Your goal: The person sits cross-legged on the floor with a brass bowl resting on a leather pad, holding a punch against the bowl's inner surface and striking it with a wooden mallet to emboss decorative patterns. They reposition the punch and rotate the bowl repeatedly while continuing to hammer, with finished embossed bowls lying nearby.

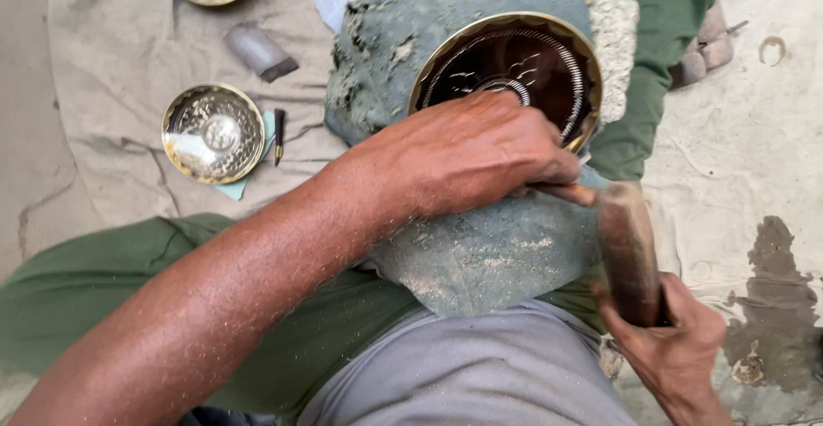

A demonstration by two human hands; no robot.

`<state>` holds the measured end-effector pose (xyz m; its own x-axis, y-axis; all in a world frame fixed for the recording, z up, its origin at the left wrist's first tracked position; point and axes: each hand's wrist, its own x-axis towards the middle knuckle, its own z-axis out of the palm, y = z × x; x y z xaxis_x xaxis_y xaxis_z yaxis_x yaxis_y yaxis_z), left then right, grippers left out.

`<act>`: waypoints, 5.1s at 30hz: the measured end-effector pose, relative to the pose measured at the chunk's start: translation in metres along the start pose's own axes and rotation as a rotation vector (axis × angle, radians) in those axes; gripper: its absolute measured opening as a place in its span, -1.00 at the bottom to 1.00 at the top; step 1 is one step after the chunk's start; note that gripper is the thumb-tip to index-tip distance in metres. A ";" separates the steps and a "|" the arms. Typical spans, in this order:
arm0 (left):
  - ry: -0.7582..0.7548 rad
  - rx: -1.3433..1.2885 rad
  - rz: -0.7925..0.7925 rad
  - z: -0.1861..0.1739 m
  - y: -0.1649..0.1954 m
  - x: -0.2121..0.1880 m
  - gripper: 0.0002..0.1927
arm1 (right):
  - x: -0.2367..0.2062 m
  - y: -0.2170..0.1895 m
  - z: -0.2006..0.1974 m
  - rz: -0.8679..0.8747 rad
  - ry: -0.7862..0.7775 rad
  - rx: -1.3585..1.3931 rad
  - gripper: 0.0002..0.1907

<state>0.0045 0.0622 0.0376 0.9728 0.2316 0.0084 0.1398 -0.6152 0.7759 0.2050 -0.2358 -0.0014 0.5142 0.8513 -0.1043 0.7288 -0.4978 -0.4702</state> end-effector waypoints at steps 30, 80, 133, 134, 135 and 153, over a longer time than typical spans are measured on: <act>1.070 -0.044 -0.515 0.077 0.025 -0.046 -0.60 | 0.155 -0.086 -0.057 -0.599 -0.123 -0.175 -0.63; 0.035 0.136 -0.107 0.000 -0.001 -0.011 -0.65 | 0.011 -0.033 -0.003 0.155 -0.045 0.384 -0.72; 0.021 0.200 -0.126 -0.004 -0.002 -0.006 -0.63 | 0.040 -0.017 -0.018 0.053 -0.278 0.158 -0.70; 0.060 0.222 -0.061 -0.006 -0.001 -0.004 -0.59 | 0.033 -0.022 -0.012 -0.002 -0.233 0.209 -0.72; 0.066 0.214 -0.049 -0.007 0.000 -0.003 -0.60 | 0.025 -0.025 -0.007 0.067 -0.188 0.219 -0.72; 0.156 0.231 -0.094 0.008 -0.009 -0.013 -0.71 | 0.042 -0.046 -0.024 0.059 -0.106 0.296 -0.72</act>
<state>-0.0079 0.0583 0.0252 0.9158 0.3980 0.0536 0.2842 -0.7368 0.6135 0.2036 -0.1811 0.0369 0.4903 0.8428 -0.2222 0.5277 -0.4899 -0.6939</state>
